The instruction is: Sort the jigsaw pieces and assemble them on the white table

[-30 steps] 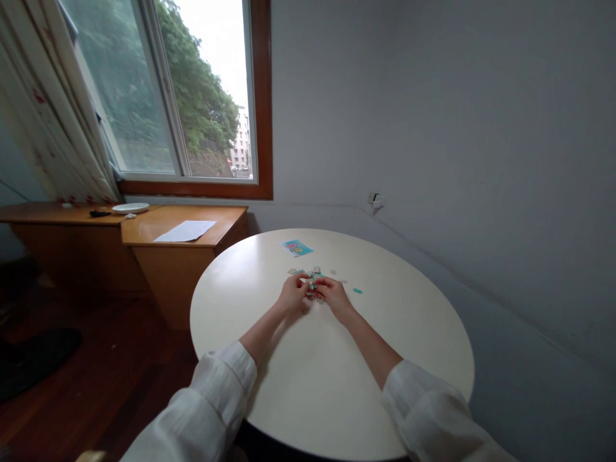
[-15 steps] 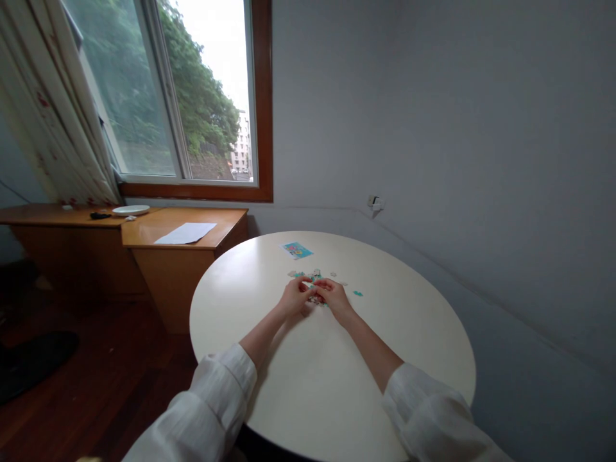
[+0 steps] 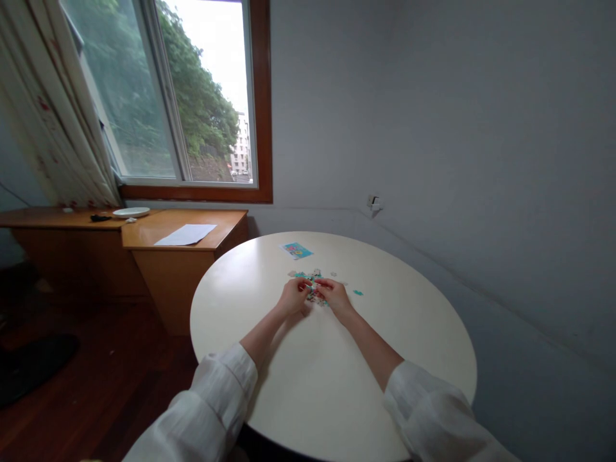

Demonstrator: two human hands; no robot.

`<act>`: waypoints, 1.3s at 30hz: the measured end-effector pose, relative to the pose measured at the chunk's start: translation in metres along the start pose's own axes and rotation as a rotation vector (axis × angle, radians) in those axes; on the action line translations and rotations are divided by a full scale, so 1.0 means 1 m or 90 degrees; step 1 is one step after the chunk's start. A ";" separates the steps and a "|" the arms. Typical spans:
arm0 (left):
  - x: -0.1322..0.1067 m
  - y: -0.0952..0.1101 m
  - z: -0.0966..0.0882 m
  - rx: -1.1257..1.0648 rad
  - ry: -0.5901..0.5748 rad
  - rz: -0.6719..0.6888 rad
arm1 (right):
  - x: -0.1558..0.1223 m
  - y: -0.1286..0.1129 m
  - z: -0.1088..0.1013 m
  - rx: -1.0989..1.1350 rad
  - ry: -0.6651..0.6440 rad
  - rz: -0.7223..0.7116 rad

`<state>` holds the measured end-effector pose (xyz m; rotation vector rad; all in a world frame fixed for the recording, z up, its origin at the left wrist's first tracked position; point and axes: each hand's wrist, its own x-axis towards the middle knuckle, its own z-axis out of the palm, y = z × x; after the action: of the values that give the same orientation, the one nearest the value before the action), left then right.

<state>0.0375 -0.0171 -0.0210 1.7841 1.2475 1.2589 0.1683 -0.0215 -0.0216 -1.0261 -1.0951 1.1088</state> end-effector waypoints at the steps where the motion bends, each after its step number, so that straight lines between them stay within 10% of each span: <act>1: 0.000 0.000 0.000 0.004 0.002 -0.005 | 0.000 0.000 0.000 0.003 -0.001 0.002; 39: -0.003 0.015 -0.004 0.123 0.005 -0.029 | 0.002 0.006 -0.001 -0.098 0.040 -0.013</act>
<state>0.0387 -0.0253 -0.0074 1.8745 1.4483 1.1537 0.1681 -0.0186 -0.0272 -1.1604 -1.1521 0.9809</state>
